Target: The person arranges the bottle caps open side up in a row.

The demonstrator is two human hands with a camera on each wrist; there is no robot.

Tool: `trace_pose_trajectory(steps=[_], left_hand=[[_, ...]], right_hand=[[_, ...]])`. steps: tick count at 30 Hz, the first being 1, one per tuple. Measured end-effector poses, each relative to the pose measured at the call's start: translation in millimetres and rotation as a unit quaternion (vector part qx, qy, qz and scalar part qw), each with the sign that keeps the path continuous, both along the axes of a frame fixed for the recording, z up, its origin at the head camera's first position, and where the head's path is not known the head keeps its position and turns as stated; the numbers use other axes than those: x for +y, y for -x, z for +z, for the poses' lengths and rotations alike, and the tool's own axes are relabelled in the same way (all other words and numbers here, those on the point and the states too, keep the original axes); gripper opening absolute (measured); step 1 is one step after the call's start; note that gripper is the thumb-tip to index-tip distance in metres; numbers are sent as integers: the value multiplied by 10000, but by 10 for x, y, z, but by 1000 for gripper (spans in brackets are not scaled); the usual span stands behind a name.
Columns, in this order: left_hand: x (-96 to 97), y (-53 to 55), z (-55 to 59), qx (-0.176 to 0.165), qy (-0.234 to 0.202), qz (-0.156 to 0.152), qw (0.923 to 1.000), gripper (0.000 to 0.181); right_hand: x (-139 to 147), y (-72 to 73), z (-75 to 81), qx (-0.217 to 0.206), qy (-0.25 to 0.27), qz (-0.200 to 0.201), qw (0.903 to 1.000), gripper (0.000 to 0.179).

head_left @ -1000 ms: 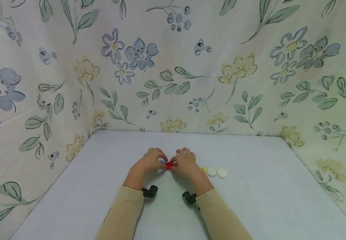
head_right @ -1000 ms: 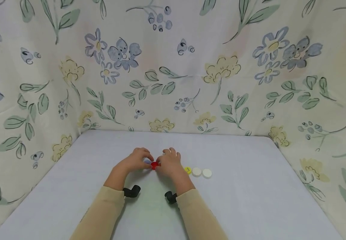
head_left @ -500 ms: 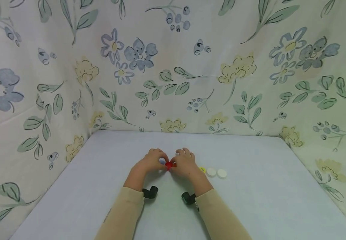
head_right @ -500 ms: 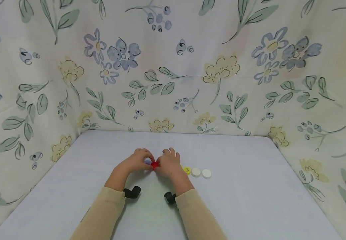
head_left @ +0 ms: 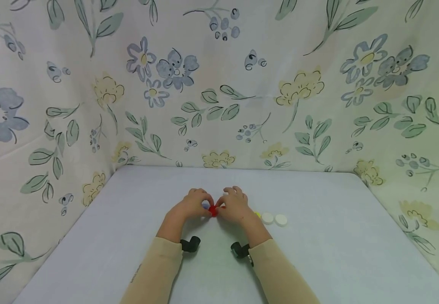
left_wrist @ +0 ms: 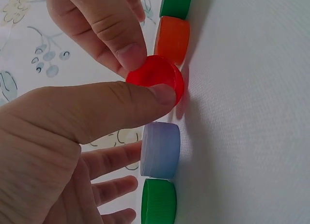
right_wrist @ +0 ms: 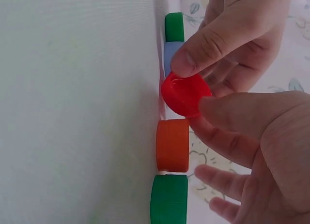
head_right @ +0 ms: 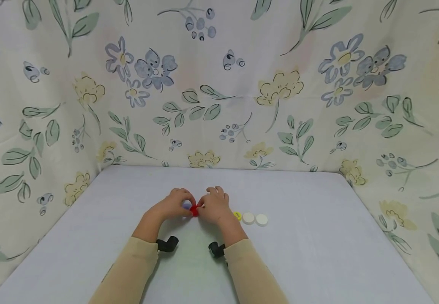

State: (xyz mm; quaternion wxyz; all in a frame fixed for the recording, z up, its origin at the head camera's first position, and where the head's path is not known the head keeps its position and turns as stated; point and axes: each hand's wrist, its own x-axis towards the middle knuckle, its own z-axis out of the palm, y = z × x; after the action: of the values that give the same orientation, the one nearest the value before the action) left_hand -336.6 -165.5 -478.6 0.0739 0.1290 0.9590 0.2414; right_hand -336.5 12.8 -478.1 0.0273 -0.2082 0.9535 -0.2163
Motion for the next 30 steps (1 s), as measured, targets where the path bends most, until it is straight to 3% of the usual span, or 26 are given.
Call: trace_pose_trajectory(steps=[10,21,30], left_hand=[[-5,-30,41,136,-27,-70,9999,14],[-17,-44,90,374,-103,-155,9991,11],[-8,-23,64,510,-69,-159,9985,6]], right_hand=[[8,13,-8,-126,117,25,9998,7],[14,12,-2,87,165,20,9998,8],[7,20,-12,322,51,12,9995,6]])
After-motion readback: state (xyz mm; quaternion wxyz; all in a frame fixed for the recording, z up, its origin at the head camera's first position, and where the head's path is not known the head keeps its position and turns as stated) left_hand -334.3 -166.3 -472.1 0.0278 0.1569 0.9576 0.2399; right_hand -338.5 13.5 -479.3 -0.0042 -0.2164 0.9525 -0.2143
